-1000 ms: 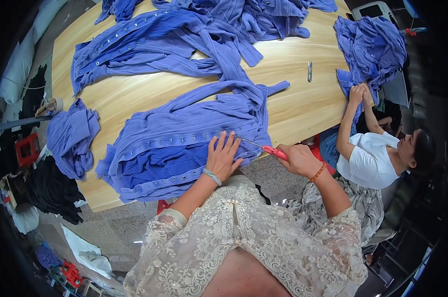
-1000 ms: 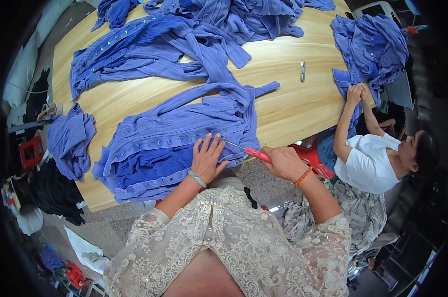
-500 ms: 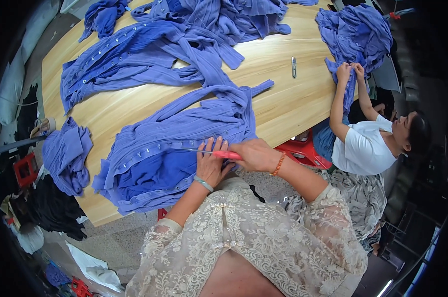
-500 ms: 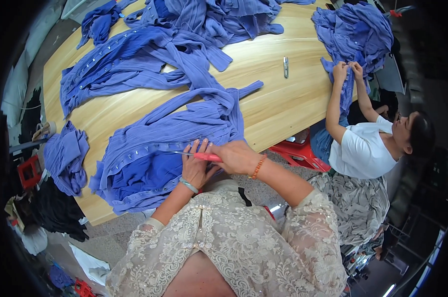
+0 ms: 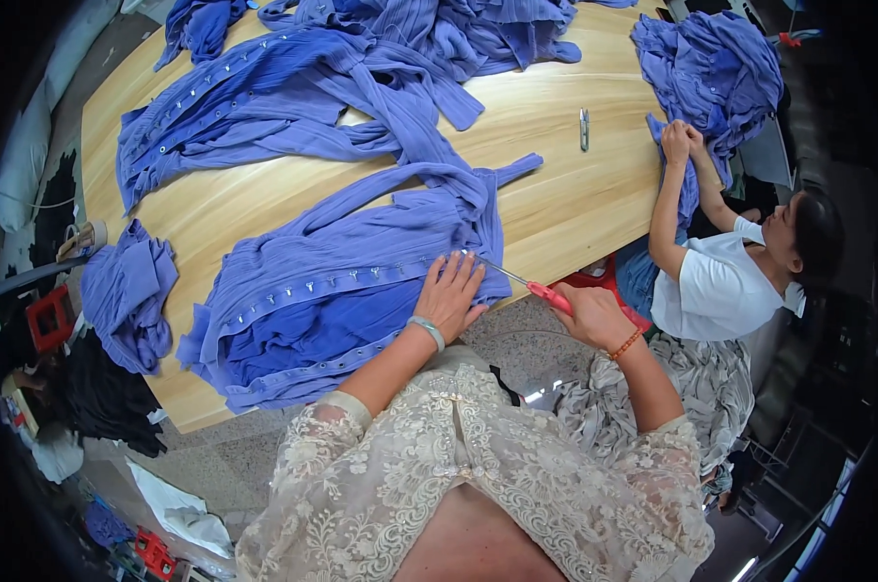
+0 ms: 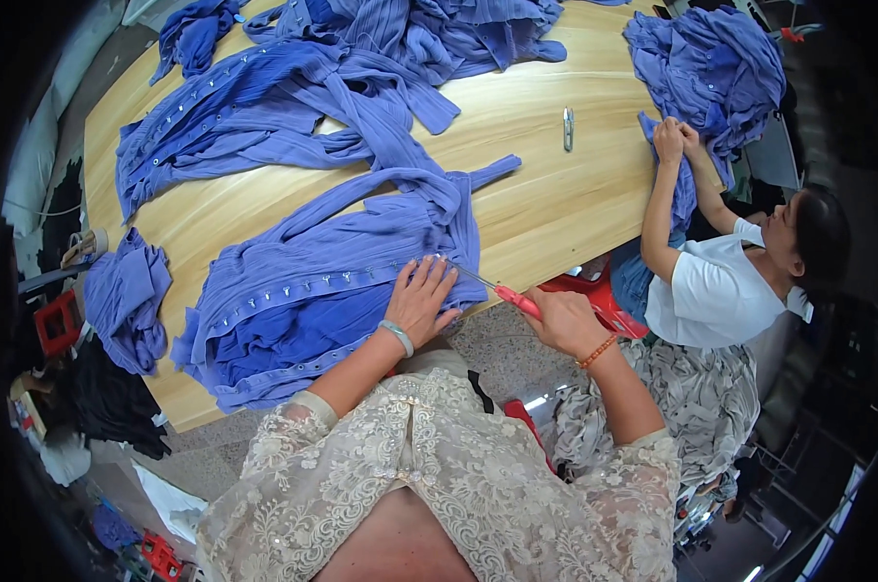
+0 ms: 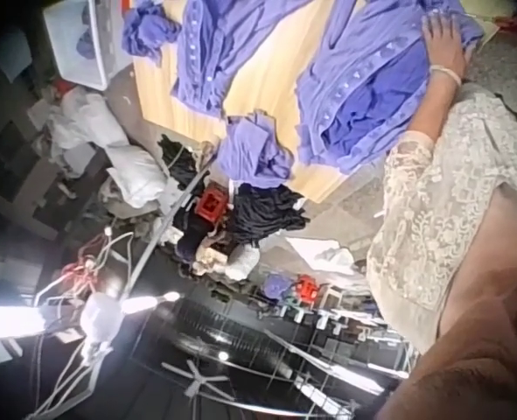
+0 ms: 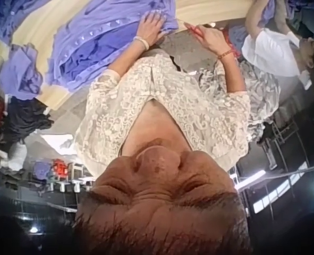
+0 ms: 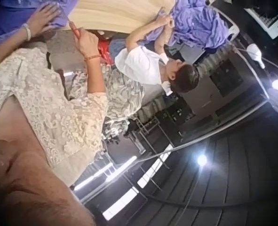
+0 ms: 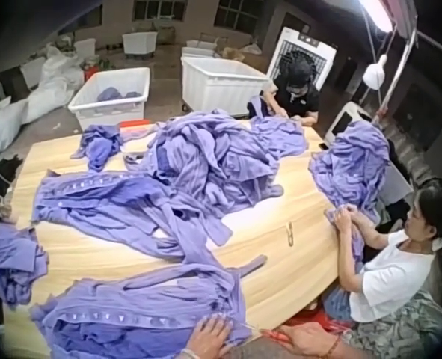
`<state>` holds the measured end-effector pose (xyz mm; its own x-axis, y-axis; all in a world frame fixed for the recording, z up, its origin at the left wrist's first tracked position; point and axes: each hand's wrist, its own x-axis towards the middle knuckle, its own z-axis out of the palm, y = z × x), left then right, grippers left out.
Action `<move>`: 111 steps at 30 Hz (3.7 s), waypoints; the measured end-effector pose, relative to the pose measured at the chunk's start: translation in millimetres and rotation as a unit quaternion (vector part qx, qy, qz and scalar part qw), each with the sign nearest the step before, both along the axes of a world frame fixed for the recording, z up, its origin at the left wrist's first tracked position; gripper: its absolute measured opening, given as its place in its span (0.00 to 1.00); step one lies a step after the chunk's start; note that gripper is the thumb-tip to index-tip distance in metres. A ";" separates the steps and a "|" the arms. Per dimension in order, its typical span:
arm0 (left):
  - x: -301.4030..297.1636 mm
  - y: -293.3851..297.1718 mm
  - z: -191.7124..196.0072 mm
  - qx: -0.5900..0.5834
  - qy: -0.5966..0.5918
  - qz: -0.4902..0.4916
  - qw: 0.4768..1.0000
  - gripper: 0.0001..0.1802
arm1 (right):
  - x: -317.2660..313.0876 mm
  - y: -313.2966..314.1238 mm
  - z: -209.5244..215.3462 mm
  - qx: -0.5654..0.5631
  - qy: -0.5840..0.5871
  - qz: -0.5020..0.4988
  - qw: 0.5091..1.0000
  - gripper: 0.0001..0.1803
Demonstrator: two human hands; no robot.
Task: Cutting strips of fabric containing metal fasteners from larger garment pieces using scissors.
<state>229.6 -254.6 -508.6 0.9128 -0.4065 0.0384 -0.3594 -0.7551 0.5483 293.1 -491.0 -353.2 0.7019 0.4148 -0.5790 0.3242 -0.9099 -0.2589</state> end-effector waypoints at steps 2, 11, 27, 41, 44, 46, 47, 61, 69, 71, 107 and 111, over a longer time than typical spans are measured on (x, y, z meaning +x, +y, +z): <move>0.1 0.0 -2.3 0.011 -0.017 -0.002 1.000 0.36 | 2.3 -0.1 0.6 -0.018 0.013 0.007 1.000 0.14; -1.1 0.5 -12.4 0.056 -0.010 -0.004 0.998 0.37 | 20.1 62.7 -16.1 0.046 0.046 0.074 0.995 0.18; -36.1 35.4 14.1 -0.068 -0.075 0.044 0.994 0.33 | 16.1 28.9 -11.9 0.014 0.060 0.004 0.998 0.15; -258.8 283.3 29.8 0.199 0.110 0.526 0.819 0.19 | 28.2 122.4 -23.3 0.094 0.026 0.155 0.983 0.11; -240.4 289.7 34.0 0.153 0.037 0.535 0.830 0.12 | 30.4 131.5 -20.1 0.104 0.022 0.162 0.981 0.11; -218.0 296.9 39.8 0.118 -0.057 0.547 0.827 0.09 | 29.1 136.5 -17.2 0.102 0.033 0.166 0.980 0.12; -206.4 301.9 39.8 0.118 -0.106 0.527 0.835 0.09 | 27.8 139.9 -15.5 0.100 0.047 0.166 0.980 0.12; -152.3 304.1 124.3 -0.165 -0.155 0.475 0.851 0.10 | -24.1 183.8 4.6 0.167 0.152 0.259 0.939 0.14; -103.1 270.9 288.2 -0.295 -0.280 0.225 0.885 0.18 | -63.5 265.6 -51.7 0.332 0.220 0.335 0.854 0.26; -99.2 266.3 300.9 -0.375 -0.330 0.231 0.835 0.10 | -57.8 258.6 -97.3 0.298 0.150 0.305 0.892 0.24; -136.5 378.0 4.3 0.177 0.045 0.286 0.940 0.29 | 87.0 177.8 -75.6 0.040 -0.225 -0.009 0.973 0.18; -145.8 390.7 -3.2 0.197 0.027 0.277 0.940 0.20 | 101.4 173.1 -73.0 0.002 -0.184 -0.052 0.982 0.28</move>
